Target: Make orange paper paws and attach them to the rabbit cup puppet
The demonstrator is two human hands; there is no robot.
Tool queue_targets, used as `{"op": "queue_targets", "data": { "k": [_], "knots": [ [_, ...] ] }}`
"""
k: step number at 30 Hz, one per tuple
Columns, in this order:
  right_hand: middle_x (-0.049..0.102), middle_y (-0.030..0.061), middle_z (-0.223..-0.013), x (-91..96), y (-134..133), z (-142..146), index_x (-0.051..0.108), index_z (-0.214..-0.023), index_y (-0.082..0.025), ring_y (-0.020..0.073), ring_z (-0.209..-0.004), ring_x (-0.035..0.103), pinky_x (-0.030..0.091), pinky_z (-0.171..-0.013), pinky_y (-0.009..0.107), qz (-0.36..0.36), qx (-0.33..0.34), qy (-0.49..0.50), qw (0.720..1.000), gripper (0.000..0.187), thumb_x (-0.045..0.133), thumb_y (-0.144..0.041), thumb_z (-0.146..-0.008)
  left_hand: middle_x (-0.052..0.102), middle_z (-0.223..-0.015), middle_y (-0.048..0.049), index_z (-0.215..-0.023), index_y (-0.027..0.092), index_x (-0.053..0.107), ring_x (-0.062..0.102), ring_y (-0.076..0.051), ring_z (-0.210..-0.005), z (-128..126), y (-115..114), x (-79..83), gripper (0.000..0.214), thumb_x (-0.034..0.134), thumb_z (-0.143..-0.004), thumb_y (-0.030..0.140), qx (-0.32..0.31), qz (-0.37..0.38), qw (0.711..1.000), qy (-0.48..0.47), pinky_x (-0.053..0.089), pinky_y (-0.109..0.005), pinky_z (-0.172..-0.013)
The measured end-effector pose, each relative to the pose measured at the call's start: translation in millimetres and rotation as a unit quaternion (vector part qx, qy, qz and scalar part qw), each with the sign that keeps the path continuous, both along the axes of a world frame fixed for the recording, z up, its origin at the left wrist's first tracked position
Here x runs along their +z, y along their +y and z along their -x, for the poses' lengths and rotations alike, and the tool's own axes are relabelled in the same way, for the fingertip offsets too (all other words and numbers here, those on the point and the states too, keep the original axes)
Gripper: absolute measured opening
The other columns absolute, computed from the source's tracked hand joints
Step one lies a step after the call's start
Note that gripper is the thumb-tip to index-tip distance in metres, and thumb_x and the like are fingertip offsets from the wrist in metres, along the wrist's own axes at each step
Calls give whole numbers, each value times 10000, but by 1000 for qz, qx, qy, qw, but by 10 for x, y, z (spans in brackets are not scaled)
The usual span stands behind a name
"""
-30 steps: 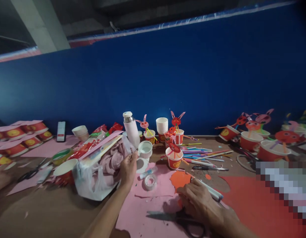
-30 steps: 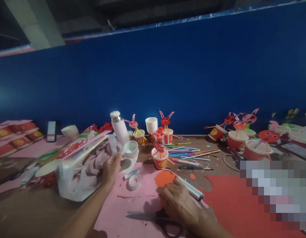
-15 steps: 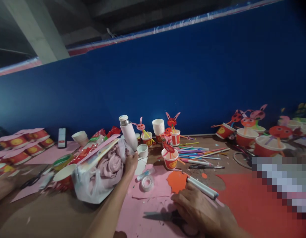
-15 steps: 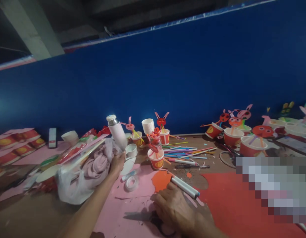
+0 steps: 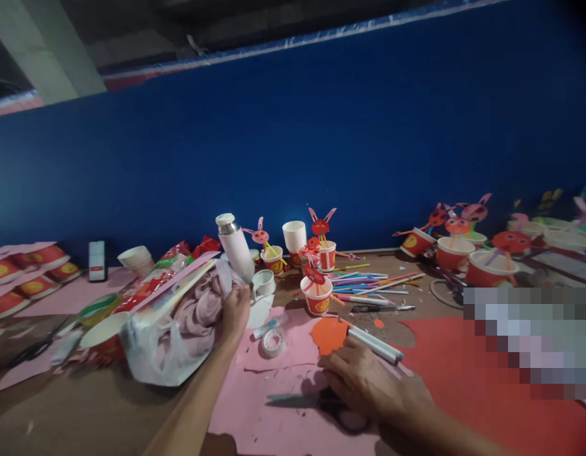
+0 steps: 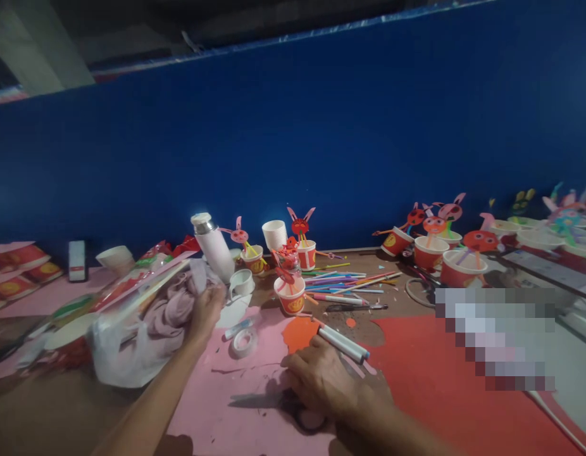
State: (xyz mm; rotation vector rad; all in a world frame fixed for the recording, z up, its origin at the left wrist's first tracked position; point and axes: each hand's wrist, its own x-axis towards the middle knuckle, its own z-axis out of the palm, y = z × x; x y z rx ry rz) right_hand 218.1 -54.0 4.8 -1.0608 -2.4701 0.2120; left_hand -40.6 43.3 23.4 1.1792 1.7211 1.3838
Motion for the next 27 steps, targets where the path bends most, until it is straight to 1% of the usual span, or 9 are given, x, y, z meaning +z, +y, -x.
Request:
{"op": "queue_targets", "data": {
  "k": [3,5,7,8,10,14,19,23,27],
  "knots": [
    [629,-14,-698,-53,37,4,609,-791,-255,134,-682,552,370,-613,240,-7,-16,9,1000,157,467,-243,-857,252,-492,89,-777,174,484,182,-66,-339,-236,-244,60,253,306,-833,344,-57,23,994,-90,177,-189,-353],
    [626,-8,-698,-111,85,3,609,-799,-242,130,-668,545,372,-629,242,-31,-20,26,999,180,443,-231,-870,259,-486,89,-781,148,513,166,-55,-324,-427,-399,51,304,315,-845,370,-116,62,980,-152,181,-183,-328],
    [628,2,-709,-165,138,2,605,-813,-223,131,-667,538,368,-655,255,-67,-20,53,996,186,431,-226,-879,298,-489,80,-782,134,515,196,-41,-320,-598,-519,10,315,322,-870,366,-193,123,907,-353,178,-162,-327],
    [629,8,-720,-185,162,2,602,-817,-215,132,-672,535,363,-669,263,-83,-22,66,994,190,424,-224,-884,353,-507,64,-784,127,518,250,-38,-330,-664,-560,-16,329,325,-880,375,-205,136,875,-416,209,-156,-335],
    [628,16,-745,-206,196,4,596,-820,-204,135,-689,529,350,-689,276,-102,-28,82,991,194,417,-223,-892,456,-569,21,-811,115,531,390,-54,-393,-751,-611,-67,341,345,-885,392,-216,140,836,-485,315,-168,-385],
    [620,29,-819,-199,203,27,605,-837,-209,152,-763,519,330,-715,294,-109,-29,89,990,179,435,-221,-891,560,-694,-44,-861,107,549,557,-126,-591,-789,-648,-126,390,312,-901,414,-237,100,801,-541,467,-273,-605],
    [616,33,-962,-139,161,89,612,-976,-254,169,-902,498,320,-803,321,-116,-6,96,989,181,474,-199,-873,610,-875,-127,-935,79,558,597,-205,-803,-808,-700,-152,486,258,-901,459,-311,106,749,-576,448,-358,-762],
    [616,24,-992,-88,131,123,596,-1048,-290,182,-926,487,310,-808,337,-119,-17,43,992,259,547,-176,-822,608,-980,-149,-1056,78,536,588,-224,-867,-846,-748,-153,483,296,-889,463,-353,122,732,-570,428,-374,-799],
    [608,32,-982,-86,124,136,594,-1038,-280,195,-903,479,307,-785,351,-123,-27,13,992,257,586,-202,-793,594,-1046,-155,-1138,80,503,574,-232,-912,-851,-774,-153,513,332,-871,484,-374,125,732,-556,418,-367,-815]
  ]
}}
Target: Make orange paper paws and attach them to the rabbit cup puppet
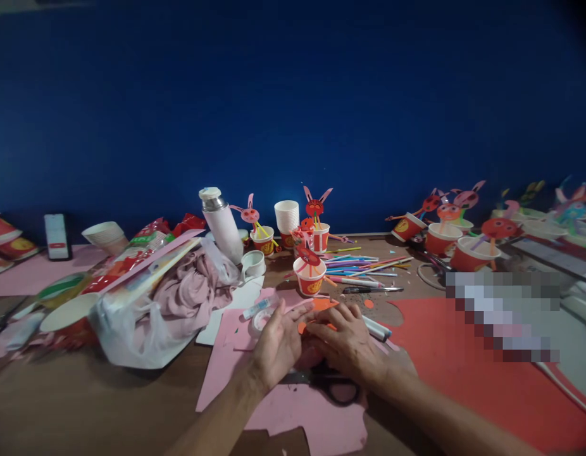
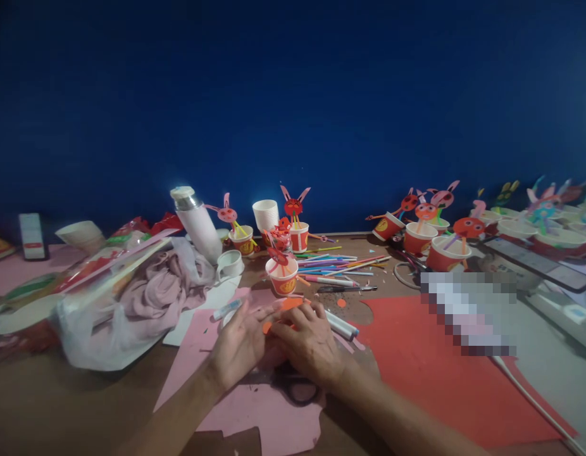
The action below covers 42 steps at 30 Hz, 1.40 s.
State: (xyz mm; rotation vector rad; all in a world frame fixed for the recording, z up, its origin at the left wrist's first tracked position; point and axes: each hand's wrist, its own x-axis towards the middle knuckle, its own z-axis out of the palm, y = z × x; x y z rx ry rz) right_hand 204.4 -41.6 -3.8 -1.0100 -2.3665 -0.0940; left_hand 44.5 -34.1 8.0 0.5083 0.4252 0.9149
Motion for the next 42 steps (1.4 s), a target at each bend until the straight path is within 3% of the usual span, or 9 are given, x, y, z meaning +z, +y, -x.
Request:
{"op": "queue_targets", "data": {
  "k": [11,14,17,20,23,32,36,39,42],
  "knots": [
    [630,37,-926,139,-34,32,625,-928,-229,193,-866,495,315,-776,353,28,-3,-70,997,149,539,-173,-819,584,-1059,-139,-1135,95,519,561,-221,-927,-9,-50,-66,524,337,-869,507,-23,7,1000,19,425,-345,-792],
    [636,39,-869,62,3,37,625,-886,-212,187,-839,507,321,-777,349,29,0,-37,999,127,530,-165,-817,601,-1019,-126,-1102,109,547,570,-215,-903,-4,-53,-96,502,372,-855,509,-27,-6,999,28,429,-346,-789],
    [633,27,-804,0,43,26,615,-815,-204,168,-795,517,337,-750,321,50,-21,66,996,121,499,-177,-836,616,-981,-112,-1056,126,569,585,-194,-868,30,-43,-122,411,484,-824,454,-7,-54,996,76,444,-312,-763],
    [615,14,-745,-8,67,-1,585,-724,-194,148,-713,515,358,-669,283,99,-40,164,981,176,468,-213,-854,641,-839,-90,-1002,128,570,606,-148,-681,80,-22,-146,312,579,-782,350,29,-100,976,192,448,-234,-585],
    [596,0,-680,1,70,-27,559,-684,-191,135,-639,508,361,-600,260,147,-44,198,968,196,452,-197,-849,607,-629,-27,-915,127,571,522,-89,-452,107,-8,-168,270,614,-733,322,54,-120,949,285,359,-179,-408],
    [600,-11,-679,-1,-11,8,557,-673,-191,124,-645,512,356,-600,244,225,-63,165,958,190,477,-234,-840,510,-458,36,-718,145,552,403,-62,-357,58,-55,-111,215,639,-644,327,71,-149,889,427,286,-170,-348],
    [591,-14,-628,32,83,-84,551,-622,-184,121,-609,507,357,-603,246,191,-55,168,965,213,484,-209,-823,480,-430,47,-669,156,536,353,-52,-330,83,-39,-55,164,609,-638,300,112,-149,883,430,231,-171,-328],
    [632,6,-680,56,237,-273,618,-728,-186,135,-633,548,374,-600,241,150,-119,209,959,206,455,-239,-842,480,-450,47,-633,157,515,387,-52,-358,116,-15,-29,148,592,-627,283,168,-143,887,405,242,-164,-347],
    [641,19,-679,94,376,-473,631,-745,-180,145,-629,554,372,-612,248,117,-172,159,965,253,425,-283,-852,484,-457,49,-623,152,502,423,-54,-392,134,-4,-8,143,585,-615,268,199,-144,890,384,306,-168,-403]
  ]
}}
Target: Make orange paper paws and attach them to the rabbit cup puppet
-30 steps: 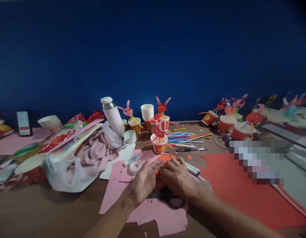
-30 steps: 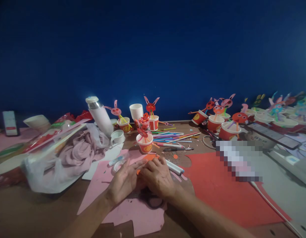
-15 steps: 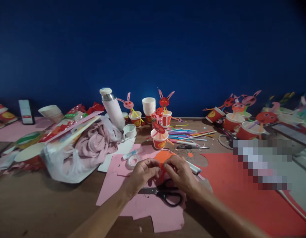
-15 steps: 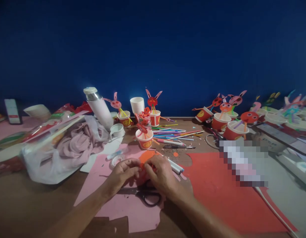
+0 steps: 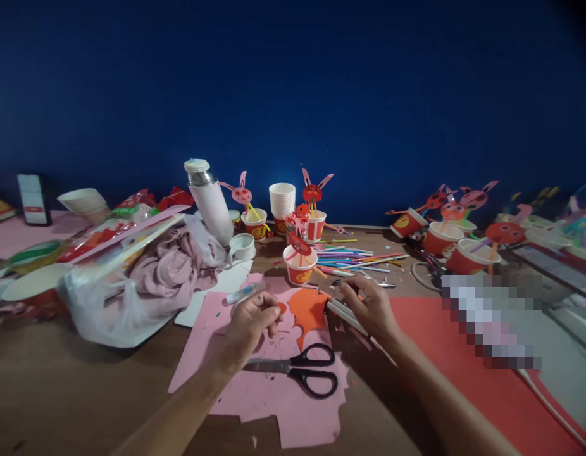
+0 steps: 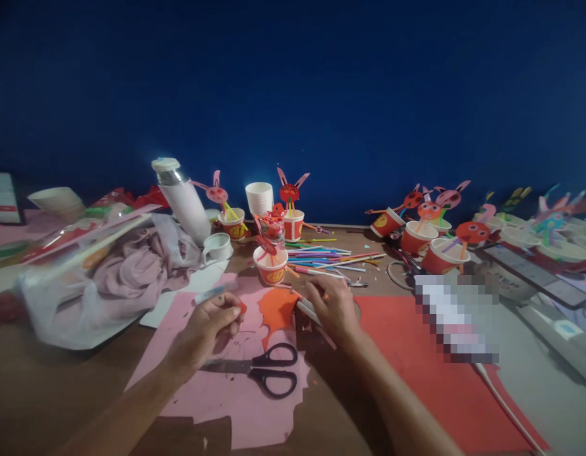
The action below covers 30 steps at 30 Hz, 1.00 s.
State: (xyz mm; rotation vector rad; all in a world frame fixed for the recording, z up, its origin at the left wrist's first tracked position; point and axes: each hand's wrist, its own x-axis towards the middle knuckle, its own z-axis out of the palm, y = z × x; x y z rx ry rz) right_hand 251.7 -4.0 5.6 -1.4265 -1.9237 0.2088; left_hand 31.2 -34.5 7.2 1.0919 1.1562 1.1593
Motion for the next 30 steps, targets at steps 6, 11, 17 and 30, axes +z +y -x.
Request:
{"op": "queue_targets", "data": {
  "k": [6,11,17,30],
  "knots": [
    [668,26,-679,125,121,-259,661,-744,-197,161,-664,576,342,-623,247,40,-45,-85,995,214,465,-261,-803,511,-442,46,-637,153,495,445,-70,-404,-32,-25,46,119,555,-627,255,-32,-6,999,14,354,-196,-449],
    [688,19,-696,131,173,-414,664,-693,-223,166,-634,587,309,-555,238,121,-80,-172,974,174,500,-236,-751,518,-427,46,-671,149,507,449,-74,-402,-34,-32,26,142,562,-648,277,-29,-14,999,43,348,-200,-447],
    [702,21,-749,123,165,-411,680,-768,-253,179,-680,618,303,-526,233,198,-84,-239,947,189,493,-242,-740,543,-487,38,-687,144,510,466,-72,-399,-26,-22,17,162,575,-639,285,-35,-5,999,23,359,-201,-435],
    [677,39,-820,56,168,-349,609,-789,-220,189,-738,612,299,-532,239,215,-88,-270,934,139,478,-242,-747,561,-553,29,-700,151,486,456,-60,-396,-73,-50,54,164,570,-636,277,-48,31,998,-16,373,-198,-417]
  ]
}}
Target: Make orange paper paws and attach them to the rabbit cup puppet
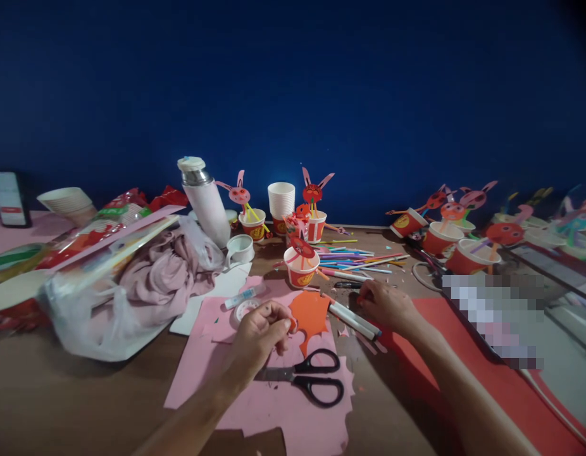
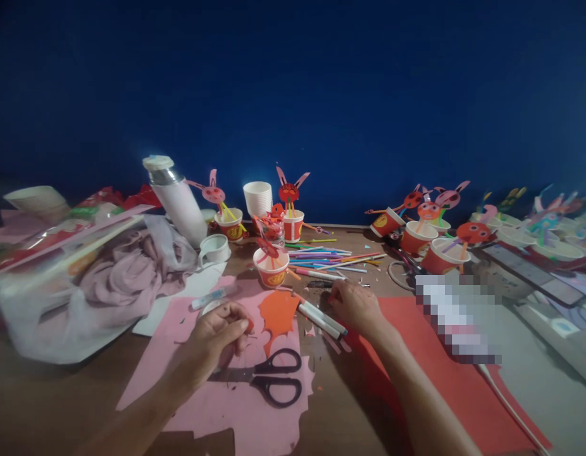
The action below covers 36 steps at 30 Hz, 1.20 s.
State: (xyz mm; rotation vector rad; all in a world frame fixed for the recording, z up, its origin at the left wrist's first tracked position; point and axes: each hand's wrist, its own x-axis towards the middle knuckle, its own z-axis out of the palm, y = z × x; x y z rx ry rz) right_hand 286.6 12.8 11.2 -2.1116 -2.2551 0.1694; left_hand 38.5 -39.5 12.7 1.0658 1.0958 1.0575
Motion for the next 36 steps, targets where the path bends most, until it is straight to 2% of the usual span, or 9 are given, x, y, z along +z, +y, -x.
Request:
{"op": "queue_targets", "data": {
  "k": [6,10,14,16,19,21,27,32,36],
  "knots": [
    [668,42,-730,-25,2,11,593,-811,-214,198,-682,596,276,-518,244,4,-3,13,1000,133,489,-237,-731,533,-463,40,-682,149,494,461,-67,-381,32,10,8,116,562,-649,237,2,-15,1000,23,346,-184,-403],
    [668,36,-747,52,-15,31,602,-901,-216,185,-662,587,307,-523,240,-6,4,56,998,193,491,-238,-745,587,-551,15,-640,152,469,502,-78,-399,44,14,9,128,573,-628,225,-9,5,999,-46,386,-201,-414],
    [658,6,-729,155,-78,105,621,-847,-220,153,-654,574,371,-550,228,-28,33,128,991,184,457,-284,-793,569,-518,30,-685,152,487,483,-75,-361,52,57,49,135,575,-592,191,-28,60,993,-97,351,-187,-380],
    [654,2,-702,169,-133,183,623,-823,-205,143,-631,574,400,-555,223,-31,61,221,973,188,466,-304,-794,558,-501,35,-720,146,514,473,-73,-352,45,96,93,153,555,-573,163,-43,90,988,-122,344,-186,-379],
    [647,-5,-634,127,-233,343,616,-829,-188,133,-549,575,425,-521,226,8,91,391,916,197,455,-298,-806,541,-498,31,-676,142,523,446,-63,-346,5,150,142,111,511,-566,145,-83,134,973,-170,322,-182,-374],
    [641,-5,-643,74,-299,457,614,-800,-182,131,-552,575,427,-509,223,18,107,432,895,183,458,-277,-804,525,-493,25,-622,143,498,411,-53,-335,-38,171,135,49,488,-575,155,-101,170,962,-190,271,-172,-353],
    [636,-13,-701,-67,-432,673,614,-779,-189,123,-644,574,426,-590,222,-13,137,431,892,142,472,-194,-791,498,-525,32,-644,136,476,326,-16,-338,-123,167,-19,137,571,-644,236,-107,179,968,-140,146,-152,-337],
    [621,-17,-714,-70,-494,739,566,-818,-206,122,-640,570,433,-578,224,-2,130,407,904,93,478,-235,-813,480,-546,52,-690,146,451,327,-9,-374,-109,159,-74,310,659,-659,374,-130,134,976,-110,185,-139,-343],
    [622,-10,-738,-39,-554,801,537,-815,-209,127,-664,588,452,-575,219,31,120,413,902,81,464,-244,-825,444,-481,71,-691,147,463,343,-16,-373,-93,149,-83,324,687,-637,375,-140,110,981,-76,213,-136,-349]
  ]
}}
